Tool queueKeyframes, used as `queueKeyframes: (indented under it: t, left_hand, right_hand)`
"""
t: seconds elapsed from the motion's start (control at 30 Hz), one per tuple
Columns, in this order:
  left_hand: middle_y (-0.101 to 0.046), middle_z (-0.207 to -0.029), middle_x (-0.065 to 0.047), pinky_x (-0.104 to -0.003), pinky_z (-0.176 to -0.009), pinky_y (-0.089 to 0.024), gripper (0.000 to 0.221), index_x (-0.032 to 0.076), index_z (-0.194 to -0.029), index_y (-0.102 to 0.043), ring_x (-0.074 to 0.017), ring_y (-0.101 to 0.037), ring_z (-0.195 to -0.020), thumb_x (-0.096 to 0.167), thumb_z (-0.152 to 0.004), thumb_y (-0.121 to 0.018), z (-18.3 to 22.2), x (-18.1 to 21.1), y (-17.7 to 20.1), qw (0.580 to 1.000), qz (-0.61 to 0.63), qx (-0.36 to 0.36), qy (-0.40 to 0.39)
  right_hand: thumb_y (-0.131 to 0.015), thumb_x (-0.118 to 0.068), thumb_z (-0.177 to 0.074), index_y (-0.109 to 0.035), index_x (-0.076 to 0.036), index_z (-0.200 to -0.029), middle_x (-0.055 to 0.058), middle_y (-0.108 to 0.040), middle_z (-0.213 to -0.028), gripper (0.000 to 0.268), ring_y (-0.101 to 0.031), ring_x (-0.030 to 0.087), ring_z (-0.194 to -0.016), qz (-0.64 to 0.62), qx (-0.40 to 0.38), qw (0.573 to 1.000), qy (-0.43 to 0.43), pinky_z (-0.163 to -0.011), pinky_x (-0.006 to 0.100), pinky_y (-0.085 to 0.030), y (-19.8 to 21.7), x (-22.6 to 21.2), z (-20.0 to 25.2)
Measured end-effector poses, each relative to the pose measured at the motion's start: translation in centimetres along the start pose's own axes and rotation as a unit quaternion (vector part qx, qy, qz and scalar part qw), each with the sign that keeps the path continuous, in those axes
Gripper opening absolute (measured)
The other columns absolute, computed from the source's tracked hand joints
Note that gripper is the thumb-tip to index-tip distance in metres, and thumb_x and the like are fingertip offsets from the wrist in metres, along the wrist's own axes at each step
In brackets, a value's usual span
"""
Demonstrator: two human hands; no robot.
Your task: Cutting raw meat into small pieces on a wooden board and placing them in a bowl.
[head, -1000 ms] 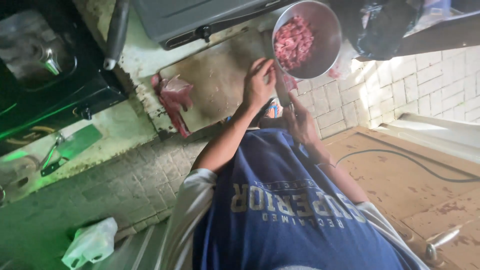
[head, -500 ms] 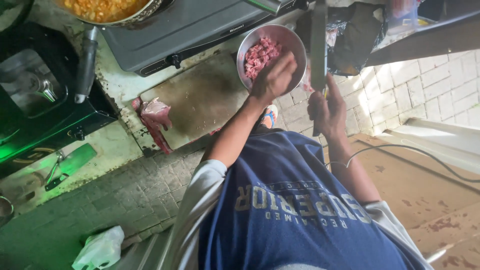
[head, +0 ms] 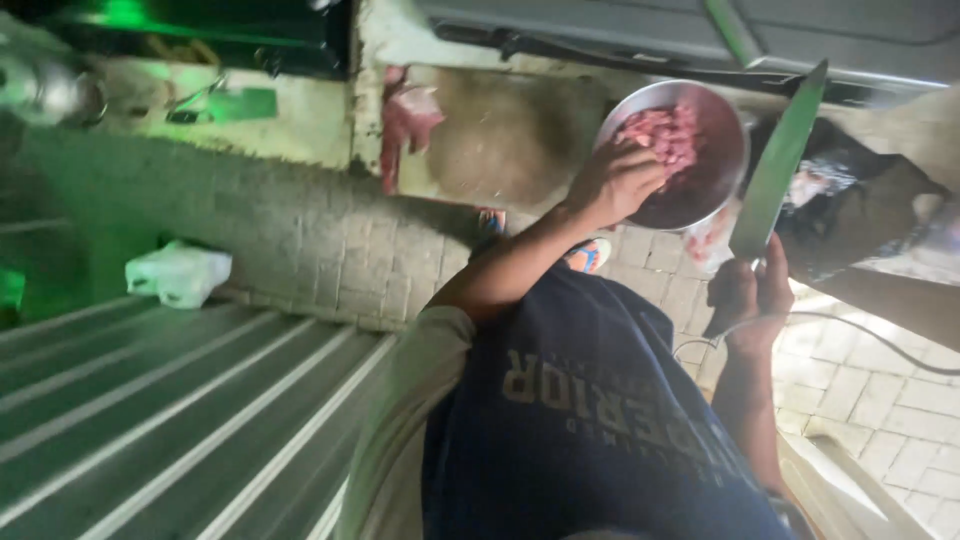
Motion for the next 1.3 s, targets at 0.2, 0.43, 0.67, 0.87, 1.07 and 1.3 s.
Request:
queueKeyframes:
  t: [0.2, 0.43, 0.67, 0.87, 1.07, 1.3]
  left_hand:
    - [-0.073, -0.104, -0.006, -0.046, -0.087, -0.054, 0.021, 0.027, -0.111, -0.066, -0.0299, -0.069, -0.102, 0.039, -0.095, -0.06, 13.3, -13.6, 14.1, 0.895, -0.059, -0.032, 0.441]
    - [-0.052, -0.141, -0.021, -0.043, -0.114, -0.04, 0.063, 0.017, -0.138, -0.051, -0.0381, -0.05, -0.132, 0.018, -0.081, -0.078, 15.4, -24.1, 24.2, 0.904, -0.181, -0.205, 0.33]
    - [-0.036, -0.146, -0.02, -0.045, -0.112, -0.043, 0.072, 0.015, -0.138, -0.042, -0.0408, -0.05, -0.13, 0.018, -0.079, -0.083, 19.8, -32.8, 19.9, 0.864, -0.076, -0.4, 0.298]
    - [-0.05, -0.115, -0.014, -0.046, -0.084, -0.056, 0.053, 0.016, -0.116, -0.042, -0.0391, -0.064, -0.102, 0.029, -0.077, -0.076, 15.9, -29.3, 23.4, 0.87, -0.048, -0.416, 0.26]
    - [-0.053, -0.1, -0.013, -0.044, -0.082, -0.049, 0.05, 0.013, -0.098, -0.048, -0.035, -0.059, -0.095, 0.018, -0.065, -0.085, 18.3, -29.8, 23.4, 0.937, -0.004, -0.338, 0.087]
    - [-0.066, -0.102, -0.024, -0.05, -0.092, -0.048, 0.062, 0.006, -0.118, -0.047, -0.042, -0.062, -0.103, 0.026, -0.071, -0.083, 17.1, -27.8, 25.0, 0.872, -0.044, -0.425, 0.238]
  right_hand:
    - [-0.045, -0.033, -0.107, -0.045, -0.002, -0.142, 0.006, -0.051, -0.063, 0.047, -0.051, 0.016, -0.051, 0.082, -0.066, 0.992, -0.063, -0.05, 0.025, -0.041, -3.3, -1.1, 0.9]
    - [-0.052, -0.032, -0.103, -0.054, 0.0, -0.143, 0.007, -0.056, -0.069, 0.051, -0.056, 0.019, -0.065, 0.121, -0.067, 0.981, -0.134, -0.077, 0.029, -0.044, -12.0, -0.3, -0.1]
    - [-0.046, -0.061, -0.09, -0.054, -0.015, -0.144, 0.01, -0.063, -0.063, 0.071, -0.065, 0.022, -0.065, 0.237, -0.08, 0.956, -0.156, -0.067, 0.039, -0.05, -24.8, -3.2, -0.4]
    - [-0.052, -0.038, -0.097, -0.055, -0.006, -0.143, 0.016, -0.064, -0.068, 0.056, -0.064, 0.023, -0.064, 0.183, -0.016, 0.971, -0.152, -0.062, 0.038, -0.048, -29.4, -2.7, 2.9]
    - [-0.054, -0.032, -0.098, -0.056, -0.012, -0.144, 0.014, -0.065, -0.069, 0.05, -0.063, 0.024, -0.063, 0.174, 0.025, 0.963, -0.204, -0.064, 0.039, -0.047, -28.4, -2.8, 5.5]
    - [-0.055, -0.029, -0.098, -0.056, -0.013, -0.143, 0.01, -0.065, -0.064, 0.048, -0.065, 0.02, -0.06, 0.121, 0.039, 0.971, -0.202, -0.061, 0.034, -0.049, -24.0, -0.7, 7.4]
Point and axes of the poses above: each hand's wrist, its own z-axis away from the middle knuckle, its own y-axis out of the back of the hand, x = y × z, the point moved 5 cm from there along -z, towards the middle knuckle
